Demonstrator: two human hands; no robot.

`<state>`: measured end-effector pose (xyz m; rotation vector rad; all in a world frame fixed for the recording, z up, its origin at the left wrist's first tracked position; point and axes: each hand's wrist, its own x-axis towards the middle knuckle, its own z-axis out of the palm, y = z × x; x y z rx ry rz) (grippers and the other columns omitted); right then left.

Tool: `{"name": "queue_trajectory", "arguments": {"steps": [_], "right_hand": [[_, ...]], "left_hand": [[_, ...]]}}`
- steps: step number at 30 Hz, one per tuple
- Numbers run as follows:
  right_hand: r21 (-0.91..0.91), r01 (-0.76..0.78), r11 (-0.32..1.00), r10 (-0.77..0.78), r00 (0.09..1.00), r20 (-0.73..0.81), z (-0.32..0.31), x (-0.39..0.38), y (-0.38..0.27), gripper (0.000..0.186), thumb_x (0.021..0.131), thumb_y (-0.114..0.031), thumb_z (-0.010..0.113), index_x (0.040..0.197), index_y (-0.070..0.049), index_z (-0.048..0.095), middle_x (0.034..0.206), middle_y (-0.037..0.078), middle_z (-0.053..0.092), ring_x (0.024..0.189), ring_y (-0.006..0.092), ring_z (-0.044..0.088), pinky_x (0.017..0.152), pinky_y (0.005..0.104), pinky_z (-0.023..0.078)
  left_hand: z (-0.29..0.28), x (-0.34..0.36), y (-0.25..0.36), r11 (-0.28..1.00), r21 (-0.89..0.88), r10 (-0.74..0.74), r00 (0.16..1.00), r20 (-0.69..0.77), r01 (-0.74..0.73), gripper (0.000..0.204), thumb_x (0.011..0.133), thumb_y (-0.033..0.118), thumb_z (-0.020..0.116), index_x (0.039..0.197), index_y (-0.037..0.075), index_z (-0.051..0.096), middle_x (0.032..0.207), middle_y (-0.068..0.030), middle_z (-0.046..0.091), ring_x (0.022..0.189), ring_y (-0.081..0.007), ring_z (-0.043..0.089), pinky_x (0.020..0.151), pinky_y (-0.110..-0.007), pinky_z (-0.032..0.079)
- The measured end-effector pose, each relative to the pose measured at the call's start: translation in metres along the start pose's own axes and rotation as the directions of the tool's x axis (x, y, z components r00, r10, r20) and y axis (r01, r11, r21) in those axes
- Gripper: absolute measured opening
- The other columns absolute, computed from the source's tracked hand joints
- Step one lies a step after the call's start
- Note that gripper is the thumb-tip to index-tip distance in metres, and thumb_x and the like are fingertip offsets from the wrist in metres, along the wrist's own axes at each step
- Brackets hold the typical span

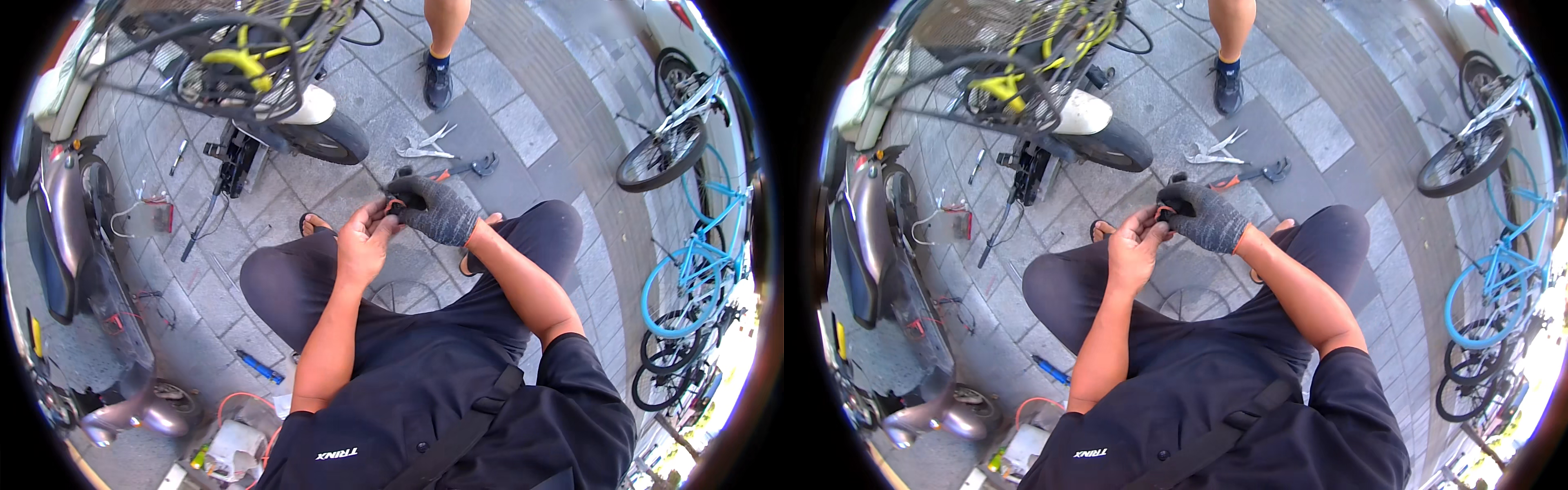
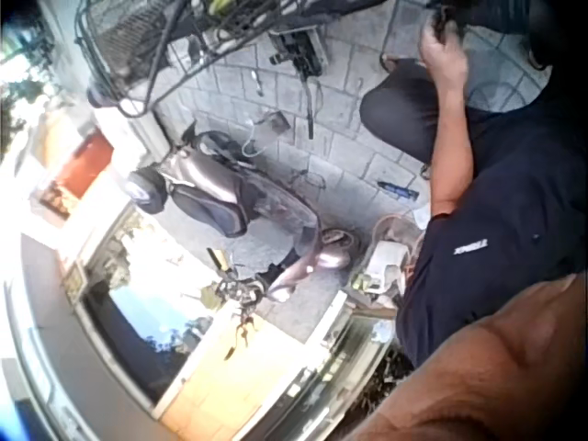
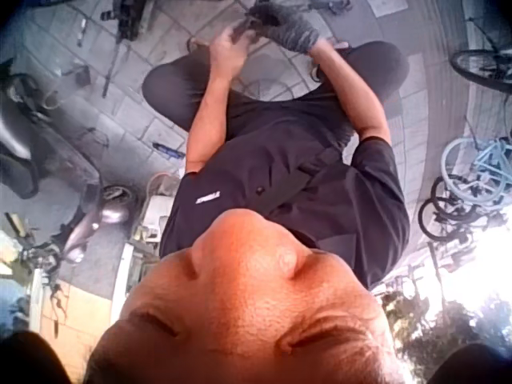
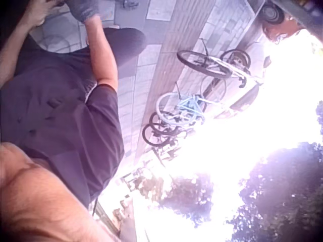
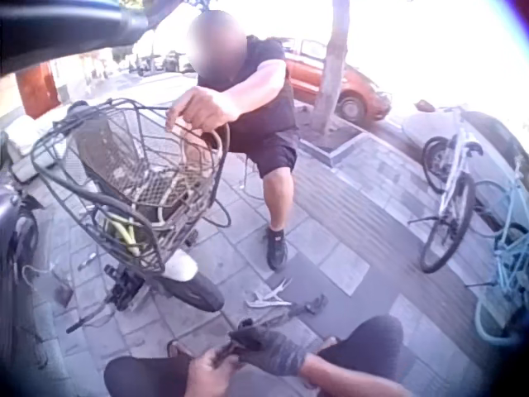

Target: The person walks from a bicycle shop to the sidewalk and begins working on a bicycle held by another person. They use a wrench to loosen a bolt on the handlebar stem and then use pliers to remove a metal clamp from the stem.

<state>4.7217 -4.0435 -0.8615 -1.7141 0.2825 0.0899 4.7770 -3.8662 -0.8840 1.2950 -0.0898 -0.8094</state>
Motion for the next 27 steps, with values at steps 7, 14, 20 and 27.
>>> {"name": "queue_trajectory", "arguments": {"steps": [7, 14, 20, 27], "right_hand": [[-0.529, -0.092, 0.844, 0.01, 0.988, -0.155, -0.002, 0.02, 0.025, 0.029, 0.091, -0.029, 0.064, 0.097, -0.001, 0.071, 0.08, 0.024, 0.069, 0.075, 0.0417, 0.069, 0.068, 0.0496, 0.053], [-0.724, -0.154, 0.673, -0.15, 0.929, -0.338, 0.004, -0.024, 0.029, 0.021, 0.088, -0.023, 0.064, 0.097, -0.004, 0.067, 0.082, 0.022, 0.07, 0.078, 0.0424, 0.069, 0.071, 0.0529, 0.054], [-0.773, -0.174, 0.611, -0.106, 0.949, -0.297, 0.043, -0.088, 0.021, 0.028, 0.089, -0.029, 0.062, 0.096, -0.002, 0.069, 0.088, 0.025, 0.069, 0.083, 0.0441, 0.068, 0.075, 0.053, 0.053], [-0.747, -0.014, 0.665, -0.279, 0.923, -0.265, 0.077, -0.126, 0.004, 0.02, 0.087, -0.02, 0.062, 0.097, -0.004, 0.067, 0.088, 0.021, 0.069, 0.082, 0.0412, 0.067, 0.075, 0.0512, 0.052]], "left_hand": [[0.006, 0.035, 0.002, 0.751, 0.64, 0.247, 0.968, -0.041, -0.164, 0.01, 0.097, 0.003, 0.063, 0.106, 0.0, 0.064, 0.092, -0.0078, 0.067, 0.072, -0.0142, 0.066, 0.066, -0.03, 0.053], [0.015, 0.024, -0.029, 0.186, 0.867, 0.269, 0.872, 0.408, -0.463, 0.016, 0.089, 0.009, 0.063, 0.103, 0.004, 0.066, 0.087, -0.0174, 0.063, 0.079, -0.0376, 0.064, 0.076, -0.043, 0.054], [0.014, 0.0, -0.044, 0.765, 0.497, -0.563, 0.799, 0.209, 0.41, 0.021, 0.106, 0.032, 0.051, 0.105, 0.012, 0.058, 0.063, -0.0044, 0.05, 0.044, -0.0186, 0.049, 0.038, -0.035, 0.039], [-0.003, -0.028, -0.064, 0.64, -0.639, -0.34, 0.903, 0.262, 0.426, 0.01, 0.098, 0.01, 0.053, 0.092, 0.007, 0.06, 0.082, -0.0031, 0.063, 0.074, -0.0149, 0.06, 0.067, -0.03, 0.051]]}}
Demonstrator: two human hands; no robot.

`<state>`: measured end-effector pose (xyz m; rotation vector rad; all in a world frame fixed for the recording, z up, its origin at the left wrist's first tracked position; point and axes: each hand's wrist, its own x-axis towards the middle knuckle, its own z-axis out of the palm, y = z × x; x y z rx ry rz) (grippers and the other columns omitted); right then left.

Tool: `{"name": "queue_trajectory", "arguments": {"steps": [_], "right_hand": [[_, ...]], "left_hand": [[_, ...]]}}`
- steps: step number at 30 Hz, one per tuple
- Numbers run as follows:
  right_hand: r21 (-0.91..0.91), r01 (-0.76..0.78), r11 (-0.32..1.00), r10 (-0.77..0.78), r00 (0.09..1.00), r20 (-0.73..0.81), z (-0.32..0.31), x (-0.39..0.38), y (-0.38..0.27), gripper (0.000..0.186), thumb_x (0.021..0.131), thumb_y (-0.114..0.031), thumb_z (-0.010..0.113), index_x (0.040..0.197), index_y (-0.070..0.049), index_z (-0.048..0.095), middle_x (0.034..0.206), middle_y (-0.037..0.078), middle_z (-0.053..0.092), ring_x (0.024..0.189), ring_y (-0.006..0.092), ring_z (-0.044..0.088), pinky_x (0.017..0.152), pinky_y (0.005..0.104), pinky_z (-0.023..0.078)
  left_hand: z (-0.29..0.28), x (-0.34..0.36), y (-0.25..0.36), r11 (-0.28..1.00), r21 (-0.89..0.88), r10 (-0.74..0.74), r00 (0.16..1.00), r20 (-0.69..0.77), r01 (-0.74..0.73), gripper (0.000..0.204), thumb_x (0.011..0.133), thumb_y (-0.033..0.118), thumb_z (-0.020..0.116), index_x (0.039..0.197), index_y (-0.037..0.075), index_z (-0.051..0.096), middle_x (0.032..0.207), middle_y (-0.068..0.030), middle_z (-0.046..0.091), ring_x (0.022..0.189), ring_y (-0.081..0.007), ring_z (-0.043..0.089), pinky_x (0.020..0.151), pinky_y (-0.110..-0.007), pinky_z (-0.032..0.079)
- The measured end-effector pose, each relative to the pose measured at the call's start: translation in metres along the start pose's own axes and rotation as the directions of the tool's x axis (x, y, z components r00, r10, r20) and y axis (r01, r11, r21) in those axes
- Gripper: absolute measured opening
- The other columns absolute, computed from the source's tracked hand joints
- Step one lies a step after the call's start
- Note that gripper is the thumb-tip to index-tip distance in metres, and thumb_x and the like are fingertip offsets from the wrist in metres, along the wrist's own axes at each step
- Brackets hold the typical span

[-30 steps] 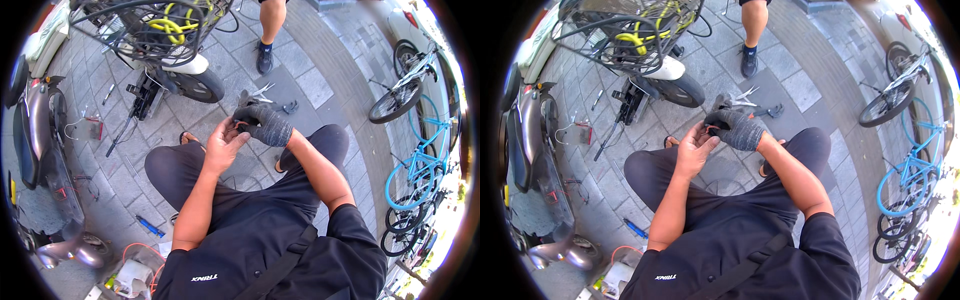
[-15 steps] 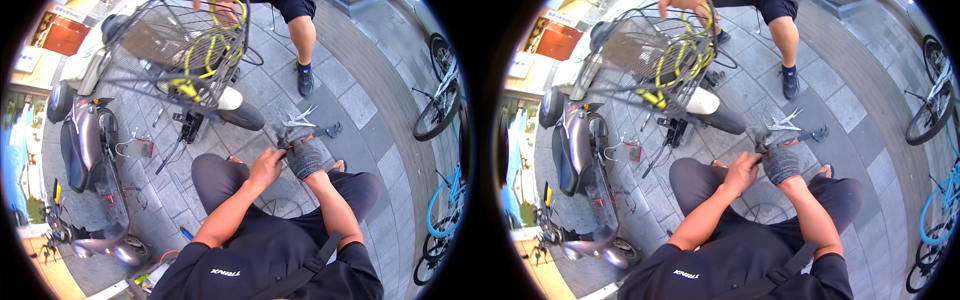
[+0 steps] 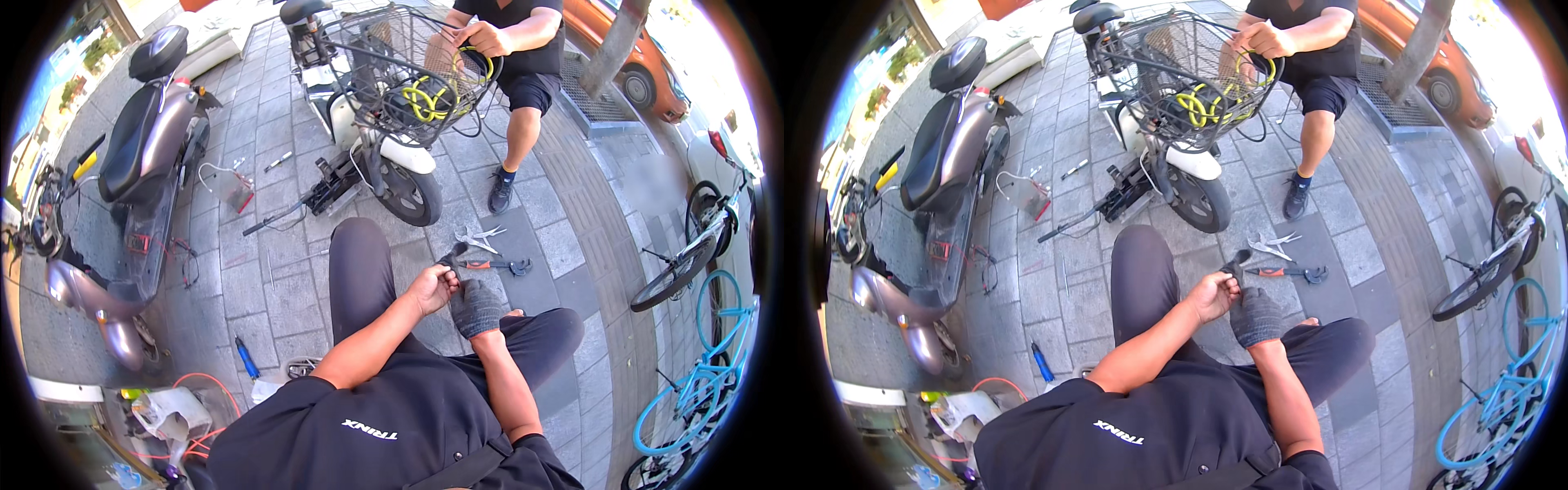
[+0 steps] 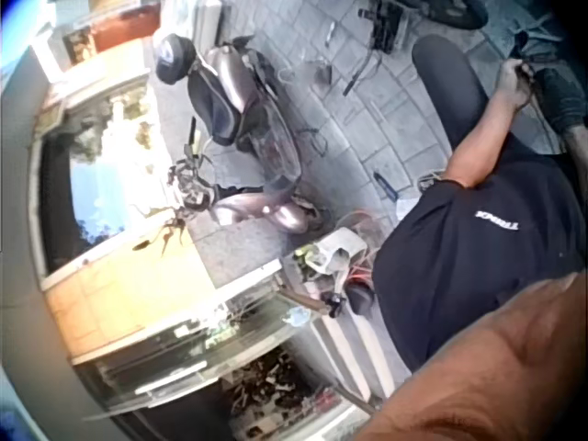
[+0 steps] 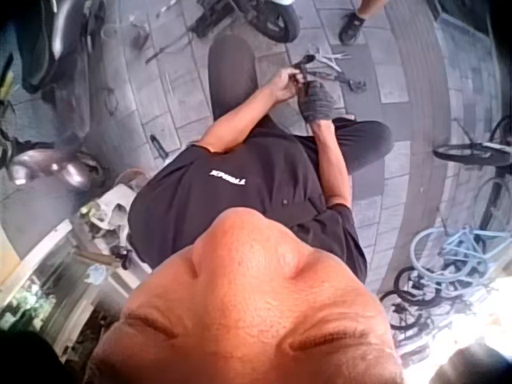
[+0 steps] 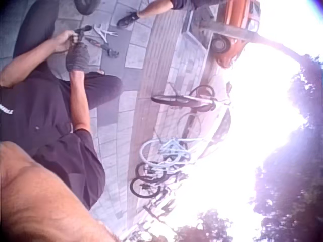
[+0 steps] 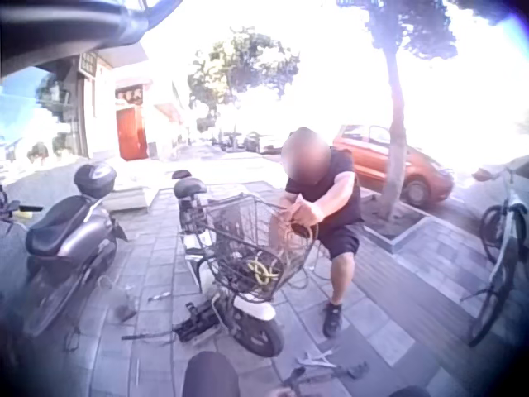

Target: The person walks from a bicycle shop to the sidewalk and begins working on a bicycle held by another person. They use a wrench to loosen a bolt on the handlebar stem and then use pliers to remove a metal clamp from the stem.

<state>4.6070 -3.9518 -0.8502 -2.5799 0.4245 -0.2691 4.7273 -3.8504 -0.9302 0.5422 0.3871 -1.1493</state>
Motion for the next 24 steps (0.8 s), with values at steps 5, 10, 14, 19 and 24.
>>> {"name": "queue_trajectory", "arguments": {"steps": [5, 10, 14, 19, 24], "right_hand": [[0.001, 0.208, 0.978, -0.206, 0.967, -0.152, 0.01, -0.002, -0.017, 0.016, 0.087, -0.016, 0.063, 0.098, -0.004, 0.069, 0.093, 0.023, 0.068, 0.087, 0.0434, 0.065, 0.074, 0.052, 0.049], [0.066, 0.024, 0.998, -0.022, 0.999, -0.026, 0.024, -0.003, -0.021, 0.02, 0.091, -0.018, 0.062, 0.105, -0.004, 0.066, 0.097, 0.025, 0.068, 0.091, 0.0465, 0.066, 0.082, 0.0537, 0.05], [0.015, -0.192, 0.981, 0.188, 0.971, 0.147, 0.013, -0.008, -0.019, 0.025, 0.089, -0.021, 0.064, 0.103, 0.0, 0.065, 0.089, 0.026, 0.069, 0.086, 0.0451, 0.068, 0.076, 0.0517, 0.052], [-0.023, -0.1, 0.995, 0.102, 0.973, 0.208, 0.004, -0.013, -0.034, 0.021, 0.089, -0.019, 0.067, 0.091, 0.002, 0.066, 0.079, 0.024, 0.069, 0.077, 0.0394, 0.07, 0.068, 0.046, 0.052], [0.066, 0.01, 0.998, -0.027, 0.965, 0.263, 0.004, -0.01, -0.055, 0.015, 0.089, -0.014, 0.061, 0.091, 0.001, 0.06, 0.072, 0.022, 0.063, 0.064, 0.0371, 0.063, 0.064, 0.0452, 0.051]], "left_hand": [[0.005, -0.014, -0.011, 0.942, 0.24, 0.238, 0.971, 0.009, -0.233, 0.025, 0.092, 0.005, 0.054, 0.112, -0.002, 0.068, 0.107, -0.0113, 0.072, 0.104, -0.0233, 0.066, 0.096, -0.04, 0.052], [0.009, -0.026, -0.012, 0.942, 0.28, 0.158, 0.98, 0.12, -0.186, 0.02, 0.1, 0.016, 0.059, 0.111, 0.002, 0.069, 0.097, -0.0064, 0.068, 0.09, -0.0182, 0.064, 0.083, -0.04, 0.053], [0.008, -0.018, -0.018, 0.95, 0.282, 0.065, 0.97, 0.234, -0.132, 0.024, 0.102, 0.016, 0.055, 0.119, 0.009, 0.069, 0.095, -0.0029, 0.067, 0.086, -0.0159, 0.062, 0.078, -0.036, 0.051], [0.014, 0.006, -0.007, 0.974, -0.021, 0.223, 0.948, 0.226, -0.224, 0.032, 0.11, 0.024, 0.043, 0.134, 0.011, 0.061, 0.123, -0.0105, 0.067, 0.115, -0.0295, 0.066, 0.103, -0.041, 0.052], [0.02, -0.018, 0.013, 0.939, -0.339, 0.208, 0.885, 0.417, -0.061, 0.04, 0.109, 0.032, 0.044, 0.14, 0.01, 0.056, 0.137, -0.0092, 0.062, 0.119, -0.0341, 0.064, 0.112, -0.05, 0.046]]}}
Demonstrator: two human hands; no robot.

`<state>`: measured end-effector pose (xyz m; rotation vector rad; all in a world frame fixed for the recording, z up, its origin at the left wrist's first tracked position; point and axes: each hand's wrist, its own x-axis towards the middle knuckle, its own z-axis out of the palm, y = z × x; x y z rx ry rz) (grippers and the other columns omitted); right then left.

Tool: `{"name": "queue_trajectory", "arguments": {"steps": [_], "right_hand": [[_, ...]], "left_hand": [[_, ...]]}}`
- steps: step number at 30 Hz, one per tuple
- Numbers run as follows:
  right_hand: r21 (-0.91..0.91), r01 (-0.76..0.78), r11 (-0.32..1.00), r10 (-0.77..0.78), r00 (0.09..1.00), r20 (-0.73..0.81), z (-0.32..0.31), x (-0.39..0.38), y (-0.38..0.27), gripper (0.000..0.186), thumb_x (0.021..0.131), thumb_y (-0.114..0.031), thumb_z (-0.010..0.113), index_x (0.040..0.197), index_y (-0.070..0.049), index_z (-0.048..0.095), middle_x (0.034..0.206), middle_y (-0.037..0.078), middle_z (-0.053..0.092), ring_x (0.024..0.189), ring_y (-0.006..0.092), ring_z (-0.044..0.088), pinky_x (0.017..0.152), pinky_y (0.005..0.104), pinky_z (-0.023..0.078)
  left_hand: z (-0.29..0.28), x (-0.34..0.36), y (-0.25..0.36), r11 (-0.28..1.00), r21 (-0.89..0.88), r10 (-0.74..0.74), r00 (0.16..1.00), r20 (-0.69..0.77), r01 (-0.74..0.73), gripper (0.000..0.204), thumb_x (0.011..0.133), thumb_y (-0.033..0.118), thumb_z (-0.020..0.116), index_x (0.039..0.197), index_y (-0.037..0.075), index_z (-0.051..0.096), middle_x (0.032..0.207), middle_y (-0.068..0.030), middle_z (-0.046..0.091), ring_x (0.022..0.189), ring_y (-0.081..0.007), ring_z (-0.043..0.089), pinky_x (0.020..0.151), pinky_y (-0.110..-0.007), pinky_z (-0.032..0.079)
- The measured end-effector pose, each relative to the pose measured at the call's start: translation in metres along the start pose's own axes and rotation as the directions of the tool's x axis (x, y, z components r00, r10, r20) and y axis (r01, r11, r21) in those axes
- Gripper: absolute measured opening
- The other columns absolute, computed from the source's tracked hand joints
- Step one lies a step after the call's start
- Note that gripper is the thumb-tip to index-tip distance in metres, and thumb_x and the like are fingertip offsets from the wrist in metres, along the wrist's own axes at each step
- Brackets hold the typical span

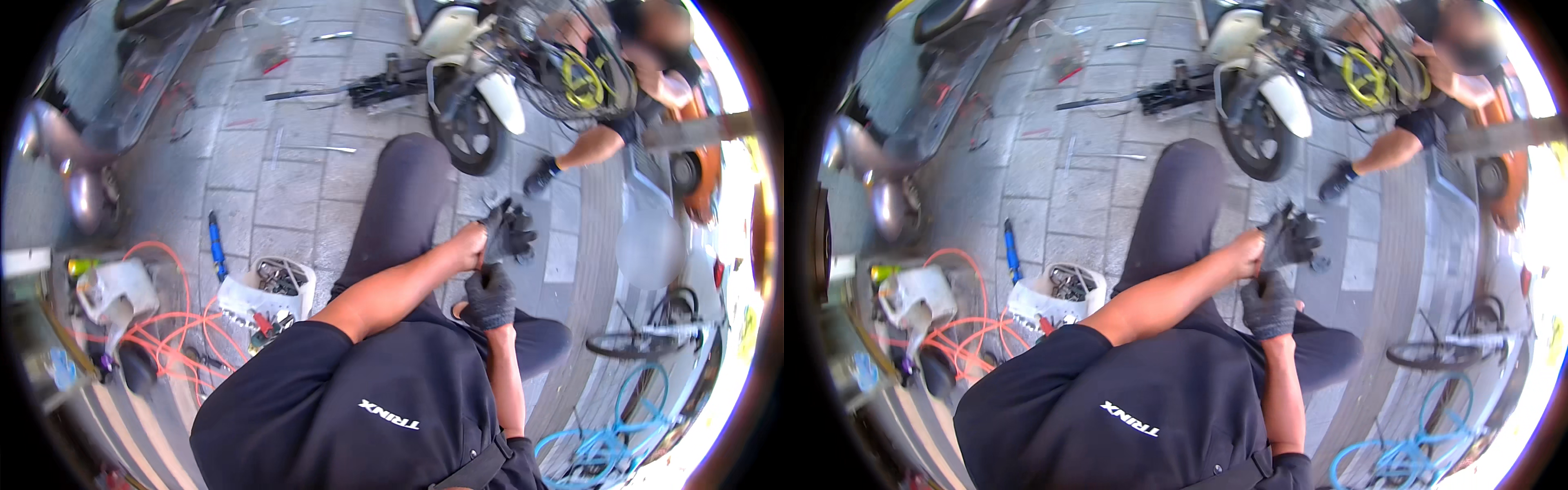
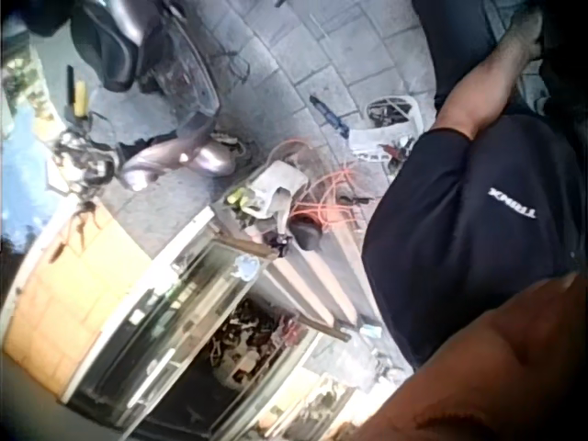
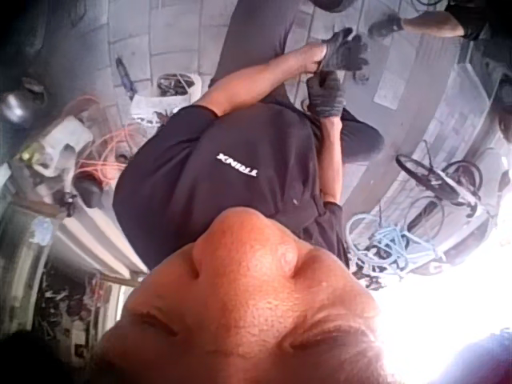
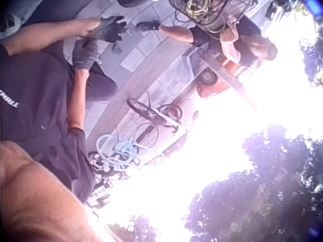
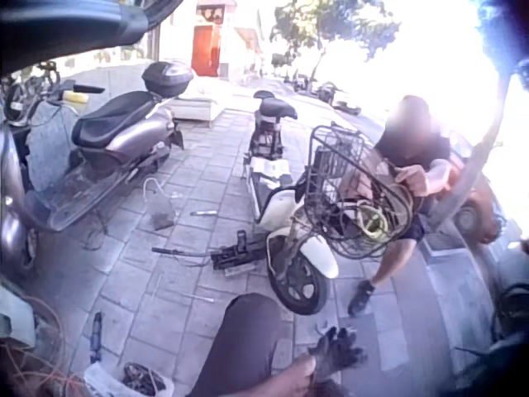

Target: The person walks from a bicycle shop to the sidewalk and begins working on a bicycle held by another person. They use a wrench to loosen a bolt on the handlebar stem and then use pliers to remove a metal clamp from the stem.

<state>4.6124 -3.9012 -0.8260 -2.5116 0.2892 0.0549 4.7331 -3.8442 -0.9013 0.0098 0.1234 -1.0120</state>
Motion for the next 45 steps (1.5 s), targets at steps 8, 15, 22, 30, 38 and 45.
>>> {"name": "queue_trajectory", "arguments": {"steps": [8, 15, 22, 30, 38, 45], "right_hand": [[0.068, 0.143, 0.987, -0.145, 0.989, 0.027, -0.021, -0.002, -0.002, 0.01, 0.082, -0.006, 0.064, 0.09, -0.001, 0.062, 0.077, 0.021, 0.063, 0.074, 0.0408, 0.063, 0.069, 0.0485, 0.048], [0.059, 0.18, 0.982, -0.187, 0.974, 0.129, -0.03, -0.008, 0.011, 0.018, 0.086, -0.019, 0.067, 0.089, -0.001, 0.064, 0.079, 0.021, 0.066, 0.076, 0.0413, 0.065, 0.073, 0.0496, 0.05], [-0.037, -0.161, 0.986, 0.165, 0.978, 0.125, -0.053, -0.003, 0.057, 0.04, 0.09, -0.039, 0.065, 0.094, 0.0, 0.073, 0.089, 0.023, 0.073, 0.086, 0.0406, 0.071, 0.08, 0.0491, 0.054], [-0.186, 0.041, 0.982, -0.018, 0.993, 0.119, -0.019, -0.005, 0.068, 0.025, 0.08, -0.027, 0.066, 0.085, -0.003, 0.069, 0.077, 0.023, 0.068, 0.076, 0.0418, 0.068, 0.073, 0.0525, 0.052], [-0.119, -0.073, 0.99, 0.1, 0.966, 0.237, -0.032, 0.016, 0.024, 0.033, 0.085, -0.033, 0.066, 0.085, 0.0, 0.069, 0.084, 0.022, 0.071, 0.081, 0.041, 0.069, 0.076, 0.0502, 0.051], [-0.066, 0.045, 0.997, -0.025, 0.961, 0.277, -0.031, 0.019, 0.062, 0.041, 0.087, -0.041, 0.066, 0.093, -0.001, 0.071, 0.088, 0.024, 0.071, 0.086, 0.0433, 0.069, 0.079, 0.0515, 0.052]], "left_hand": [[0.046, -0.006, 0.002, 0.962, 0.101, -0.273, 0.897, 0.348, 0.254, 0.065, 0.107, 0.054, 0.034, 0.149, 0.007, 0.045, 0.146, -0.0134, 0.056, 0.135, -0.0332, 0.052, 0.113, -0.056, 0.041], [0.011, -0.004, -0.013, 0.888, 0.394, -0.294, 0.951, 0.095, 0.236, 0.07, 0.103, 0.054, 0.044, 0.152, 0.004, 0.04, 0.145, -0.0156, 0.055, 0.121, -0.0276, 0.059, 0.104, -0.043, 0.051], [-0.022, -0.001, -0.039, -0.635, 0.665, -0.227, 0.918, 0.326, -0.393, 0.072, 0.08, 0.037, 0.067, 0.147, 0.013, 0.052, 0.149, -0.0206, 0.048, 0.135, -0.0395, 0.046, 0.115, -0.052, 0.033], [-0.025, 0.014, -0.034, -0.936, 0.293, -0.201, 0.979, 0.01, -0.196, 0.076, 0.077, 0.042, 0.072, 0.146, 0.016, 0.053, 0.154, -0.0194, 0.045, 0.141, -0.044, 0.04, 0.116, -0.055, 0.031], [-0.133, 0.048, -0.044, 0.59, 0.795, -0.044, 0.989, -0.144, 0.142, 0.071, 0.1, 0.067, 0.043, 0.159, 0.028, 0.034, 0.164, -0.0114, 0.033, 0.151, -0.0309, 0.029, 0.119, -0.052, 0.031], [-0.04, 0.024, -0.031, 0.85, 0.366, -0.242, 0.898, -0.367, 0.379, 0.075, 0.101, 0.072, 0.027, 0.162, 0.03, 0.022, 0.17, -0.0048, 0.02, 0.149, -0.0358, 0.03, 0.116, -0.06, 0.031]]}}
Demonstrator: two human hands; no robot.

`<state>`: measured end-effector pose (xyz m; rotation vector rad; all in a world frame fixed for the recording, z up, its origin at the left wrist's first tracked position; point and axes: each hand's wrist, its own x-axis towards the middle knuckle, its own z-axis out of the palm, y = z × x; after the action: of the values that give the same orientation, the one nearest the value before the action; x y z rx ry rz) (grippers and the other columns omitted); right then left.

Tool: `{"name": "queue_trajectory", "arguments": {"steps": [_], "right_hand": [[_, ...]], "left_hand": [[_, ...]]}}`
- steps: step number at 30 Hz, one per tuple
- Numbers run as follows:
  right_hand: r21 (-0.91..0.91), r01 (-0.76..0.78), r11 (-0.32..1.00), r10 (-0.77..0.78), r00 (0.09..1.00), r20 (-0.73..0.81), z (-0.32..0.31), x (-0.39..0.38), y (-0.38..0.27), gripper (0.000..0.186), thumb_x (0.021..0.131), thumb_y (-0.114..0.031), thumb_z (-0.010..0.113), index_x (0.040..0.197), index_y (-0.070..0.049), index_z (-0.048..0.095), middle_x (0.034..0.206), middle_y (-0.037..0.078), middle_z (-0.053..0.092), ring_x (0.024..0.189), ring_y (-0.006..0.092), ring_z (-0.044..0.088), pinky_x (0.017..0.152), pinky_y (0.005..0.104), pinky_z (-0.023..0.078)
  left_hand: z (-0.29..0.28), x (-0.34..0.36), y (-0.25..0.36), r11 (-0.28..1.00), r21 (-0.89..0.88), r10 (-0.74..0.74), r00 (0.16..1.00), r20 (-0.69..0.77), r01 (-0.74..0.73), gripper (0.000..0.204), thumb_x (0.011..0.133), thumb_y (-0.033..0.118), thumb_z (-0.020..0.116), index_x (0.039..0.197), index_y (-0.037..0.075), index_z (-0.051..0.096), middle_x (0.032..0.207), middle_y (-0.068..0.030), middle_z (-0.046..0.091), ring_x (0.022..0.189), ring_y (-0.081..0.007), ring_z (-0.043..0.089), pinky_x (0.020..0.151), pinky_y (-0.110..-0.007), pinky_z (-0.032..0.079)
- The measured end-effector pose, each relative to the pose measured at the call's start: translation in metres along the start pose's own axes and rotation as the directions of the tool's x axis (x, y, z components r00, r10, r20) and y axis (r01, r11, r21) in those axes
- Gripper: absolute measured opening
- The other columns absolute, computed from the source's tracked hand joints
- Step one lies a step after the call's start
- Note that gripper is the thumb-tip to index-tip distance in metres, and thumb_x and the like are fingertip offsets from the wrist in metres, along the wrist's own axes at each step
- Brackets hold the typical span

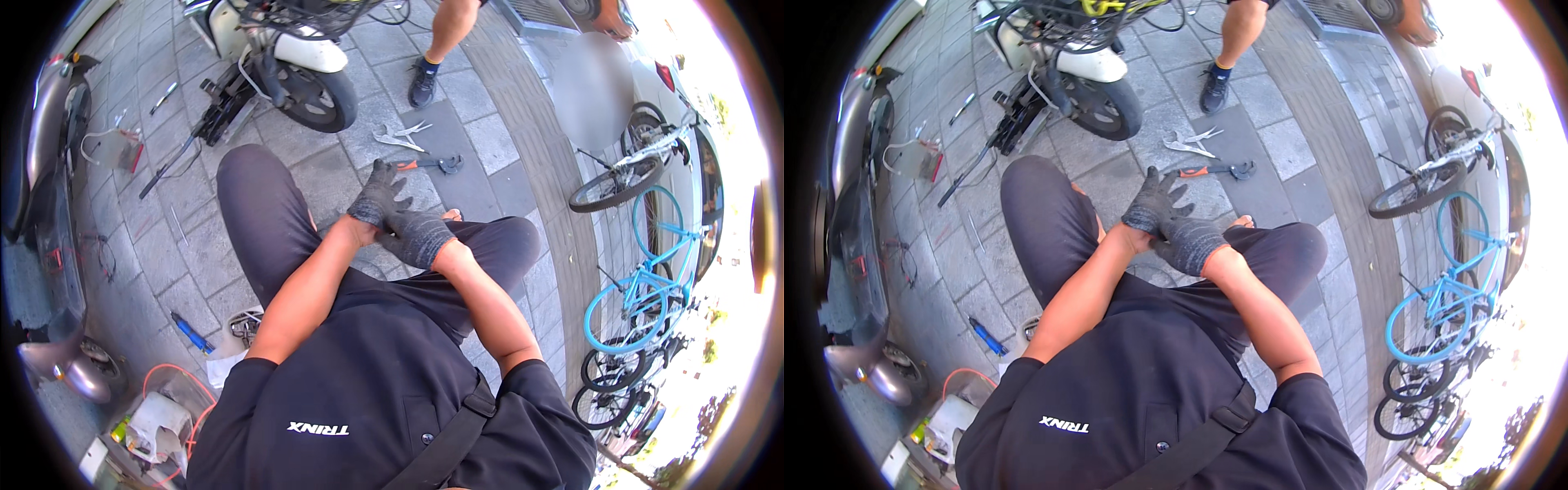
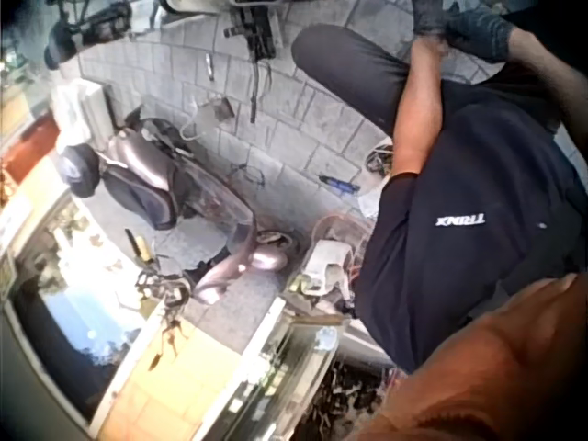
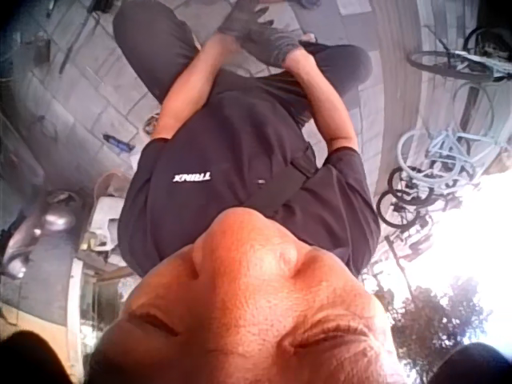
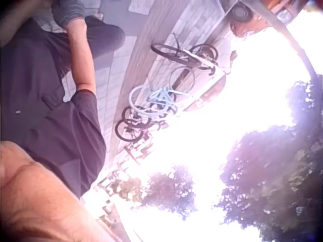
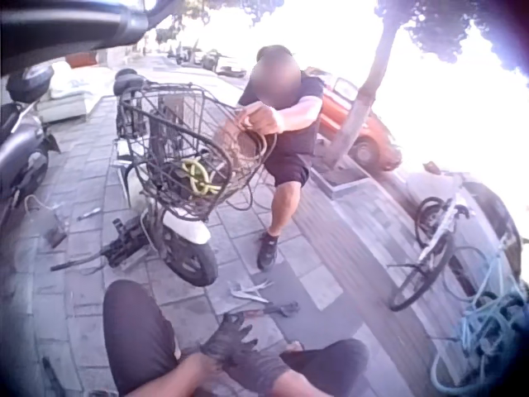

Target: The person walks from a bicycle shop to the sidewalk and begins working on a bicycle held by another person. They use a wrench to loosen a bolt on the handlebar stem and then use pliers to remove a metal clamp from the stem.

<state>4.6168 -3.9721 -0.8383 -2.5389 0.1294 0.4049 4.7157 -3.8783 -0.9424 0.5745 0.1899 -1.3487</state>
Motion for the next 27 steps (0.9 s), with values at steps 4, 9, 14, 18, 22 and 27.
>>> {"name": "queue_trajectory", "arguments": {"steps": [4, 9, 14, 18, 22, 27], "right_hand": [[-0.116, 0.065, 0.991, -0.071, 0.996, -0.051, 0.014, -0.002, -0.012, 0.026, 0.086, -0.025, 0.064, 0.092, -0.001, 0.068, 0.078, 0.023, 0.067, 0.075, 0.0431, 0.066, 0.071, 0.0524, 0.05], [0.09, 0.203, 0.975, -0.207, 0.977, 0.04, 0.005, -0.004, -0.072, 0.013, 0.083, -0.014, 0.066, 0.082, -0.001, 0.065, 0.074, 0.021, 0.065, 0.066, 0.0388, 0.063, 0.063, 0.0451, 0.049], [0.255, 0.179, 0.95, -0.168, 0.984, -0.063, -0.013, 0.008, -0.103, 0.013, 0.091, -0.011, 0.066, 0.089, 0.002, 0.068, 0.068, 0.014, 0.062, 0.059, 0.0225, 0.06, 0.061, 0.037, 0.048], [0.413, 0.157, 0.897, -0.022, 0.949, -0.314, -0.024, 0.029, -0.089, 0.018, 0.103, -0.017, 0.061, 0.102, -0.003, 0.071, 0.066, -0.003, 0.056, 0.058, 0.0066, 0.05, 0.055, 0.0255, 0.04], [0.57, -0.004, 0.822, 0.195, 0.942, -0.274, -0.03, 0.052, -0.04, 0.023, 0.101, -0.023, 0.064, 0.099, -0.002, 0.072, 0.064, -0.001, 0.057, 0.056, 0.0066, 0.051, 0.052, 0.0252, 0.04], [0.666, -0.131, 0.735, 0.377, 0.894, -0.241, -0.005, 0.065, 0.013, 0.031, 0.101, -0.031, 0.063, 0.091, -0.002, 0.07, 0.058, 0.001, 0.053, 0.046, 0.0091, 0.046, 0.043, 0.0269, 0.034]], "left_hand": [[0.014, -0.013, 0.01, 0.976, 0.204, 0.05, 0.989, 0.14, -0.078, 0.066, 0.103, 0.066, 0.03, 0.154, 0.025, 0.039, 0.159, -0.0007, 0.038, 0.137, -0.0221, 0.045, 0.112, -0.05, 0.039], [0.028, -0.028, 0.037, 0.784, -0.566, 0.221, 0.967, -0.131, -0.255, 0.042, 0.096, 0.058, 0.057, 0.105, 0.017, 0.061, 0.103, -0.002, 0.064, 0.096, -0.0285, 0.063, 0.091, -0.05, 0.05], [0.05, -0.11, 0.111, 0.713, -0.286, 0.68, 0.731, 0.058, -0.64, 0.042, 0.1, 0.048, 0.059, 0.087, 0.009, 0.067, 0.075, -0.0088, 0.068, 0.06, -0.022, 0.066, 0.053, -0.037, 0.054], [-0.037, -0.283, 0.161, 0.172, 0.398, 0.964, 0.238, 0.122, -0.901, 0.047, 0.106, 0.041, 0.05, 0.091, 0.001, 0.07, 0.079, -0.0104, 0.071, 0.074, -0.0209, 0.072, 0.077, -0.035, 0.058], [-0.156, -0.416, 0.123, 0.184, 0.952, 0.776, 0.559, -0.293, 0.243, 0.051, 0.102, 0.05, 0.051, 0.111, 0.006, 0.074, 0.096, -0.0156, 0.074, 0.099, -0.029, 0.071, 0.09, -0.04, 0.054], [-0.205, -0.462, -0.02, 0.021, 0.682, 0.071, 0.68, -0.73, 0.731, 0.056, 0.094, 0.058, 0.06, 0.122, 0.01, 0.07, 0.113, -0.0175, 0.072, 0.106, -0.0306, 0.067, 0.098, -0.039, 0.049]]}}
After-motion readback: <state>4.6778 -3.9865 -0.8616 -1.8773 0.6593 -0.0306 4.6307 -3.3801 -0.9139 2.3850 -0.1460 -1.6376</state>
